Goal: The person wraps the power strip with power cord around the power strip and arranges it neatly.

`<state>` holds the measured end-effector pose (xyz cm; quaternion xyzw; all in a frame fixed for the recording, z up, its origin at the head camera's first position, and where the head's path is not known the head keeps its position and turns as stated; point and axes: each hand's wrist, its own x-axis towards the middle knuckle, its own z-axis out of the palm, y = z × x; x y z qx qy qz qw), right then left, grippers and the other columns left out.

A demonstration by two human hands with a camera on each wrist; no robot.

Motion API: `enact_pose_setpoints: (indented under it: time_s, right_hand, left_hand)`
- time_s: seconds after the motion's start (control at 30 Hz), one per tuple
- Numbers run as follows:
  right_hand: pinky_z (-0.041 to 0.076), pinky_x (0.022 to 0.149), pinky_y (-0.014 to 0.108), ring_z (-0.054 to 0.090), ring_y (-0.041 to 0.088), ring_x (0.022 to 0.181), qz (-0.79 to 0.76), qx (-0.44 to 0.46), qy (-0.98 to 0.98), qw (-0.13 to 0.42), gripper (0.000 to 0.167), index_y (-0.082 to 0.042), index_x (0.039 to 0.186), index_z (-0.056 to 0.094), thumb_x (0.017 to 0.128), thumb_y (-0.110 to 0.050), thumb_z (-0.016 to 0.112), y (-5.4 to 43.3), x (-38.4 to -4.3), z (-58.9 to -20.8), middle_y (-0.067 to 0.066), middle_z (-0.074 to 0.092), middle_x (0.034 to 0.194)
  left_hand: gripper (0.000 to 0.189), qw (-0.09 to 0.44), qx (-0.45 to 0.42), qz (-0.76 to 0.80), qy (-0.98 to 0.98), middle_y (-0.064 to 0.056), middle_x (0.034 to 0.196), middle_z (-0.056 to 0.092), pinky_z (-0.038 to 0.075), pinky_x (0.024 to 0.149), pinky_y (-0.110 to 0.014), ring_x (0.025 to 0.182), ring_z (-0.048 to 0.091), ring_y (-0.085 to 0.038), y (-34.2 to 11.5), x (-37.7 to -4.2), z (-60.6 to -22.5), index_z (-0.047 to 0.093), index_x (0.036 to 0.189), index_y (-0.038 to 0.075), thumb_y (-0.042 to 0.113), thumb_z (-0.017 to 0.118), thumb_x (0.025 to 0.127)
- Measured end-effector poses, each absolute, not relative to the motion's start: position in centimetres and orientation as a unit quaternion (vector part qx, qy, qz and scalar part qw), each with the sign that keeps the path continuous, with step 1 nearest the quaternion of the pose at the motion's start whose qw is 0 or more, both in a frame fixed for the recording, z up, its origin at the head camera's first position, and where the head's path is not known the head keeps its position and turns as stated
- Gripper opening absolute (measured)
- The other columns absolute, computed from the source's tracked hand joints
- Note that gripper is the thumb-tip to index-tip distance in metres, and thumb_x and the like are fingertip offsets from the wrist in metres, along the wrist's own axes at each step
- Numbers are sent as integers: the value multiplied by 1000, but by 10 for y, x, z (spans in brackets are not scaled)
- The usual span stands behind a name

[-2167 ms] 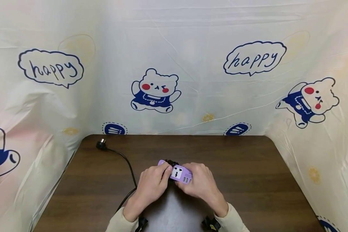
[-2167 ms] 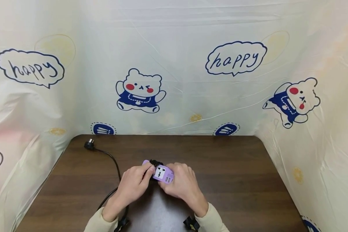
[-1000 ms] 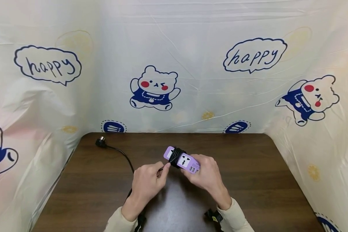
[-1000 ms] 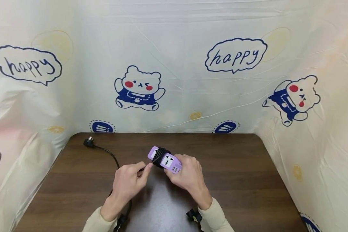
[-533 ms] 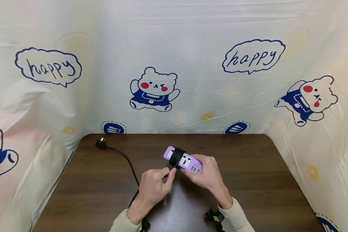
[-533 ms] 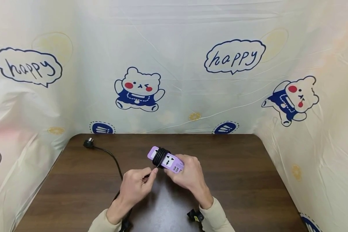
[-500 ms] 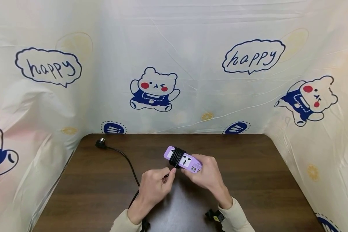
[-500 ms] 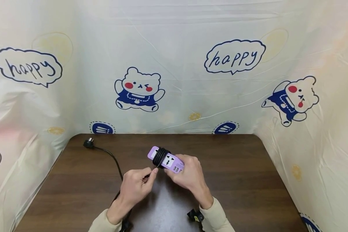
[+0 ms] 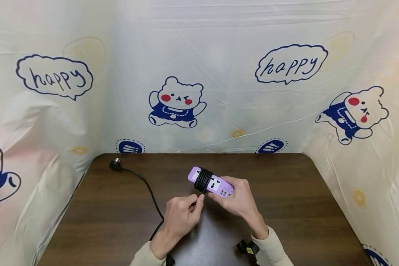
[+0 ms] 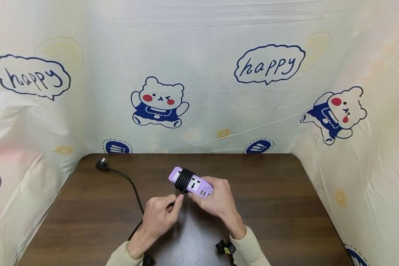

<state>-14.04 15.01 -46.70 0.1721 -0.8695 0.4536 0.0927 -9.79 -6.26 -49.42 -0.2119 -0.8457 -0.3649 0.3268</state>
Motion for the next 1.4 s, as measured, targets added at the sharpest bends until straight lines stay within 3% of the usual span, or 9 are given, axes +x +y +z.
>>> enact_pose_setpoints:
  time_s: [0.27, 0.43, 0.67, 0.8, 1.03, 1.2, 1.4]
  right_hand:
    - [53, 58, 28, 65, 10, 66, 470, 164, -863, 85, 41, -17, 107, 81, 73, -31, 98, 152, -141, -464, -4, 77, 86]
    - [54, 60, 29, 65, 13, 69, 490, 150, -856, 70, 42, -17, 108, 81, 73, -32, 98, 154, -140, -461, -4, 77, 88]
    - [52, 57, 30, 64, 16, 66, 519, 138, -841, 70, 41, -18, 107, 82, 73, -33, 98, 156, -139, -455, -2, 76, 85]
    - [54, 59, 31, 65, 18, 69, 548, 134, -822, 75, 37, -16, 107, 81, 76, -29, 97, 161, -139, -454, 2, 76, 87]
    - [54, 57, 33, 64, 19, 69, 587, 135, -793, 91, 28, -11, 106, 81, 80, -17, 92, 174, -141, -450, 8, 75, 86]
    - [53, 54, 33, 63, 17, 67, 596, 136, -785, 95, 24, -10, 104, 81, 81, -14, 89, 182, -142, -445, 8, 75, 84]
    - [53, 54, 33, 63, 17, 67, 607, 143, -777, 89, 23, -7, 104, 81, 82, -13, 87, 182, -140, -441, 8, 74, 83]
  left_hand:
    - [54, 307, -204, -402, -838, 16, 54, 25, 12, 49, -10, 53, 16, 11, -60, -99, -499, 35, 62, 24, 13, 73, 99]
    - [49, 268, -214, -463, -817, 15, 57, 26, 15, 48, -10, 54, 18, 12, -58, -99, -502, 37, 67, 21, 10, 66, 105]
    - [28, 226, -214, -497, -810, 14, 65, 42, 32, 52, -12, 58, 36, 8, -59, -96, -500, 58, 85, 20, 6, 57, 109]
    - [25, 234, -204, -482, -820, 13, 66, 47, 36, 53, -13, 58, 40, 6, -61, -96, -500, 63, 90, 20, 8, 55, 109]
    - [25, 266, -202, -475, -814, 12, 60, 43, 31, 50, -12, 54, 32, 9, -68, -104, -505, 64, 89, 21, 4, 59, 106]
    - [36, 263, -236, -528, -772, 6, 58, 32, 24, 48, -12, 56, 25, 9, -70, -110, -508, 53, 76, 18, -4, 61, 103]
    - [52, 189, -284, -634, -694, -1, 58, 22, 18, 49, -17, 57, 19, 4, -73, -110, -503, 31, 66, 15, -12, 59, 100]
